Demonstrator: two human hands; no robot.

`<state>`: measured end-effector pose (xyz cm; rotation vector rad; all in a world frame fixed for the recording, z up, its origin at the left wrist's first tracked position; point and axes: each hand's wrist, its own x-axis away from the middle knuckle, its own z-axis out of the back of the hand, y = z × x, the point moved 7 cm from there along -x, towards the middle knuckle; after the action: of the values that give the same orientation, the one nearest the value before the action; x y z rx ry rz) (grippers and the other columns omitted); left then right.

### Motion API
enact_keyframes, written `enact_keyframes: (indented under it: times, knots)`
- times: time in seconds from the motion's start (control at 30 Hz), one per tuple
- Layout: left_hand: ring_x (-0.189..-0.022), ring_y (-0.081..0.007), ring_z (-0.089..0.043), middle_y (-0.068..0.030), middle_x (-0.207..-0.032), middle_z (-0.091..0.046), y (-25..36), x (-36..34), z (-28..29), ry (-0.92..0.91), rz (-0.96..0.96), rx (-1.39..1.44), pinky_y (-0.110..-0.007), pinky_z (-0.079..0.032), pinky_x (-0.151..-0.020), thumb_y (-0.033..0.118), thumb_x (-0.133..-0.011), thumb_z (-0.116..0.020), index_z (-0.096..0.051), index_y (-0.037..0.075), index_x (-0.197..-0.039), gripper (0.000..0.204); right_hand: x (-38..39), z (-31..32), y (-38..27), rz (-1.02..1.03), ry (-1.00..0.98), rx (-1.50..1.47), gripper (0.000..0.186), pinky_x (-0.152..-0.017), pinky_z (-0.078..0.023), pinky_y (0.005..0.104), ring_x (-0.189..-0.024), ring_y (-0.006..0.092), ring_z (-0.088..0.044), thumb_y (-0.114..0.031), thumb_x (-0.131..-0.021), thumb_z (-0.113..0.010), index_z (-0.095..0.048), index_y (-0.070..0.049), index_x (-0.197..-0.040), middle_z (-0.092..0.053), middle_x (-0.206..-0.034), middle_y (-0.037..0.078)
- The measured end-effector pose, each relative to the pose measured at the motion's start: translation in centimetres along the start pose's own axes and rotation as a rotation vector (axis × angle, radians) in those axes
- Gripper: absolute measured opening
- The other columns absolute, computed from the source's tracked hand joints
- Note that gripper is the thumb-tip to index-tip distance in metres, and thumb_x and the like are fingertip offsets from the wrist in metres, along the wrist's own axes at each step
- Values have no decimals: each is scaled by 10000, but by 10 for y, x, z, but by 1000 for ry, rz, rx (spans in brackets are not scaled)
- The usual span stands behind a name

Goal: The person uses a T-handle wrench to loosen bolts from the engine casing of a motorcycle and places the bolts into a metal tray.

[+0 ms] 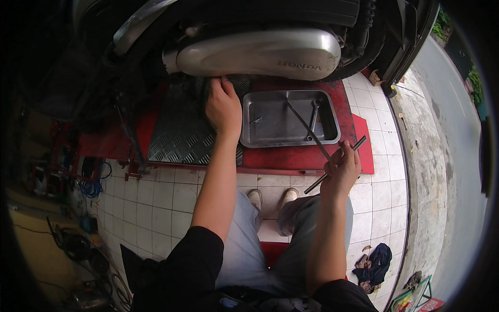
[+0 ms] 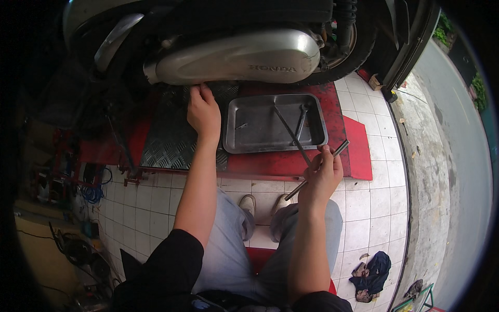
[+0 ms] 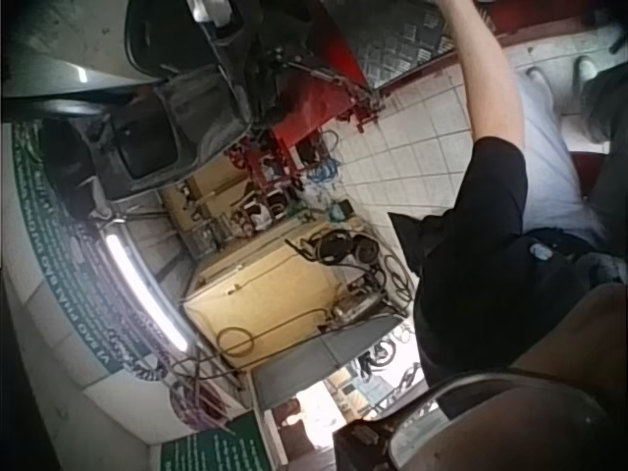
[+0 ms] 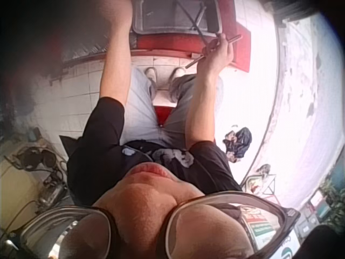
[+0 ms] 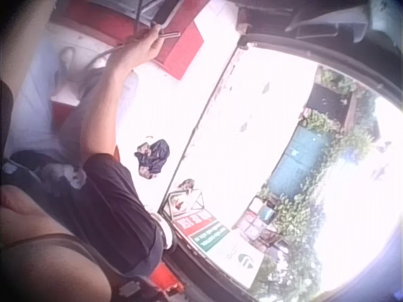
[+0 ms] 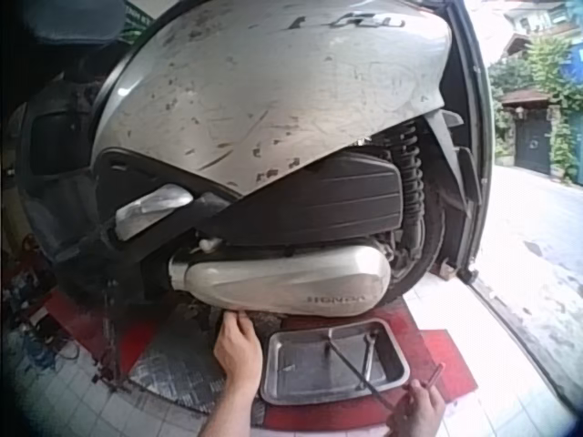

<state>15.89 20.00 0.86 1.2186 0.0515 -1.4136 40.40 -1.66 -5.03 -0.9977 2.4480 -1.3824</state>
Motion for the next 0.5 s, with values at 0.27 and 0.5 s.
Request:
enact_keyframes:
  times: [0.27,0.5]
  knots:
    - [-822,-383,-661,-127,-873,-687,-1,0,10,27,82,114,-483,-487,-698,336,-954,-599,-554,64,-1057,294,-1,0,0,-12,9,-7,133,-389,-167,216,-437,17,-273,-173,-968,-590,-614,-43,-949,-408,-577,-58]
    - [-814,-382,-667,-158,-886,-690,-2,-2,2,46,13,95,-466,-502,-670,287,-994,-540,-555,60,-1099,250,-2,1,4,-30,-6,-31,122,-391,-164,214,-436,12,-264,-167,-968,-587,-614,-52,-940,-414,-580,-65]
